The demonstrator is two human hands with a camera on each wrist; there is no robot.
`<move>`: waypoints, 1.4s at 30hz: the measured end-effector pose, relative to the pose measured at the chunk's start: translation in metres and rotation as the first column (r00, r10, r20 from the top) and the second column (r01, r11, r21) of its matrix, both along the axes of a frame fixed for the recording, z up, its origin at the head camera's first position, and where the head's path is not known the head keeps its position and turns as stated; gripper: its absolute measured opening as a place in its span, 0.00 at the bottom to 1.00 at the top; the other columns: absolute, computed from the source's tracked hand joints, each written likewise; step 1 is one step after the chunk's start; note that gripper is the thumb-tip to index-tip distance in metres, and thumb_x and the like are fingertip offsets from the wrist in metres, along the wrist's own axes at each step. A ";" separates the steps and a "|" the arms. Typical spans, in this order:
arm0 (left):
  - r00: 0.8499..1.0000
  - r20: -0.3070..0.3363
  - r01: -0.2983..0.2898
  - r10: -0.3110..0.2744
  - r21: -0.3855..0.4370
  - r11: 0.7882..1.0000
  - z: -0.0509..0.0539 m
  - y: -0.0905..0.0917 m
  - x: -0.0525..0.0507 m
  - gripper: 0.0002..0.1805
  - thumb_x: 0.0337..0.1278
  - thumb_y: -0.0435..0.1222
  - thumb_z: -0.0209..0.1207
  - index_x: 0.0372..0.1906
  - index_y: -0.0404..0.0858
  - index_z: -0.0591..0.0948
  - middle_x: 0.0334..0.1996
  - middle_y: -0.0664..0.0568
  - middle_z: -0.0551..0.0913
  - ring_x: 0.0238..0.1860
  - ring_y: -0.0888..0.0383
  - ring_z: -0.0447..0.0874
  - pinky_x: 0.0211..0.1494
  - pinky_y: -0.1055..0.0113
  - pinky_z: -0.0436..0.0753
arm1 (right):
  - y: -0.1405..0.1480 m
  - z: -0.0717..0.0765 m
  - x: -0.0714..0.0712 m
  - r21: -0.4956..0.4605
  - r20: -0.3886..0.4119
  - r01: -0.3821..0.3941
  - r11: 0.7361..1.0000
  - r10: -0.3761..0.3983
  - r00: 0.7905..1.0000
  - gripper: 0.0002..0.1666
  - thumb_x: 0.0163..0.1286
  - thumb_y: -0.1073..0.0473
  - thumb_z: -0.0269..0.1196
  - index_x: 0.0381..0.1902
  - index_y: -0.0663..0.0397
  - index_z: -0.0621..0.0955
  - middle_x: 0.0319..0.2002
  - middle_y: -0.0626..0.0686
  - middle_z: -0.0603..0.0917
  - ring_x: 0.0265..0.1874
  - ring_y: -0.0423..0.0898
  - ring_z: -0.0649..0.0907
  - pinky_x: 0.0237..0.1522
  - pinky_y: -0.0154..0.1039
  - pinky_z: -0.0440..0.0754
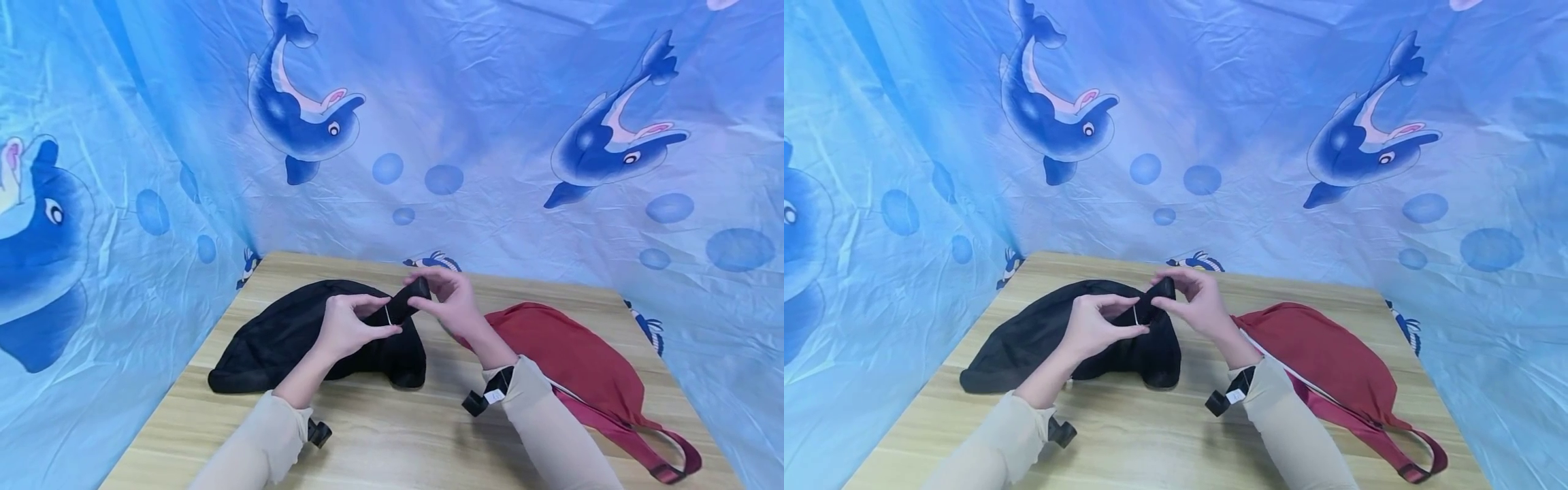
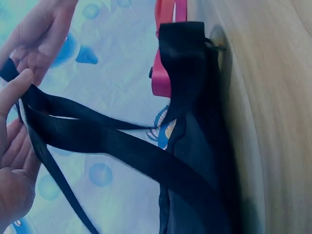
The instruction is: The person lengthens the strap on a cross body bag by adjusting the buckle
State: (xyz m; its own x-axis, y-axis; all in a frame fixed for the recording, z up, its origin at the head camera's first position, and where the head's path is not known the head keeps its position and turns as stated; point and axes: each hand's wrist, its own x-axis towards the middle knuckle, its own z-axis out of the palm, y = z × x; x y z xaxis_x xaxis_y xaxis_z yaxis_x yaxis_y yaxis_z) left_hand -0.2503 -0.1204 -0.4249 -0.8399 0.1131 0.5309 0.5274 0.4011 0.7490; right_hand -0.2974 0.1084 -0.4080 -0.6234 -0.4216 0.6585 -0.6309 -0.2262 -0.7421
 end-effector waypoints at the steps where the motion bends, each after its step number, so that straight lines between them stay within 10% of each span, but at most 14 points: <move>1: 1.000 0.003 -0.002 0.002 0.012 1.000 0.000 -0.001 0.000 0.25 0.35 0.43 0.88 0.45 0.44 0.95 0.40 0.53 0.95 0.42 0.57 0.96 0.48 0.66 0.92 | 0.000 -0.004 -0.001 -0.025 0.014 -0.016 1.000 0.016 1.000 0.36 0.61 0.72 0.77 0.64 0.80 0.76 0.53 0.59 0.92 0.56 0.44 0.90 0.59 0.34 0.87; 5: 1.000 0.008 -0.017 0.017 0.063 0.998 0.003 -0.004 -0.002 0.25 0.36 0.42 0.88 0.46 0.45 0.94 0.41 0.52 0.95 0.42 0.56 0.96 0.48 0.67 0.92 | -0.007 -0.029 -0.001 0.079 0.071 -0.021 0.997 0.016 0.997 0.40 0.57 0.72 0.80 0.66 0.74 0.76 0.54 0.45 0.91 0.57 0.39 0.88 0.62 0.32 0.85; 9: 1.000 0.023 -0.011 0.008 0.093 0.996 0.004 -0.002 -0.003 0.23 0.38 0.41 0.87 0.46 0.43 0.94 0.41 0.50 0.95 0.40 0.56 0.96 0.46 0.69 0.92 | -0.024 -0.051 0.004 0.224 0.042 0.066 0.972 -0.077 0.996 0.25 0.57 0.72 0.80 0.53 0.65 0.86 0.45 0.53 0.94 0.47 0.35 0.90 0.56 0.36 0.89; 19: 0.998 0.067 0.003 -0.016 0.188 0.982 0.009 -0.003 -0.002 0.24 0.39 0.37 0.86 0.47 0.40 0.94 0.44 0.46 0.95 0.42 0.56 0.96 0.47 0.72 0.91 | -0.020 -0.061 0.009 0.313 0.002 0.189 0.931 -0.200 0.980 0.19 0.59 0.68 0.80 0.49 0.59 0.90 0.46 0.59 0.94 0.46 0.51 0.94 0.53 0.41 0.91; 30: 0.995 0.095 0.005 -0.026 0.213 0.977 0.005 -0.002 -0.004 0.24 0.39 0.36 0.86 0.47 0.38 0.93 0.44 0.44 0.94 0.41 0.53 0.96 0.46 0.71 0.91 | -0.030 -0.055 0.013 0.060 -0.009 0.159 0.986 -0.158 0.987 0.26 0.58 0.77 0.77 0.55 0.69 0.85 0.47 0.70 0.91 0.49 0.36 0.91 0.56 0.37 0.90; 42: 0.996 0.088 0.004 -0.025 0.232 0.973 0.008 -0.001 -0.003 0.24 0.38 0.35 0.86 0.47 0.38 0.93 0.43 0.43 0.94 0.41 0.55 0.96 0.47 0.71 0.91 | -0.021 -0.070 0.008 0.096 0.029 0.111 0.989 -0.114 0.993 0.26 0.56 0.80 0.76 0.52 0.69 0.82 0.47 0.71 0.89 0.50 0.35 0.90 0.59 0.40 0.89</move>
State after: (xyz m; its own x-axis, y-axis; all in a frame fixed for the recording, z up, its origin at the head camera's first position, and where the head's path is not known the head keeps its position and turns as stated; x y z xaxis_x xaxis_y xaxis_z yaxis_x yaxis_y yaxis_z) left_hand -0.2531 -0.1215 -0.4165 -0.8845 0.0091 0.4664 0.4582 0.2045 0.8650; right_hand -0.2892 0.0870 -0.4781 -0.6920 -0.4065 0.5966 -0.6223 -0.0830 -0.7784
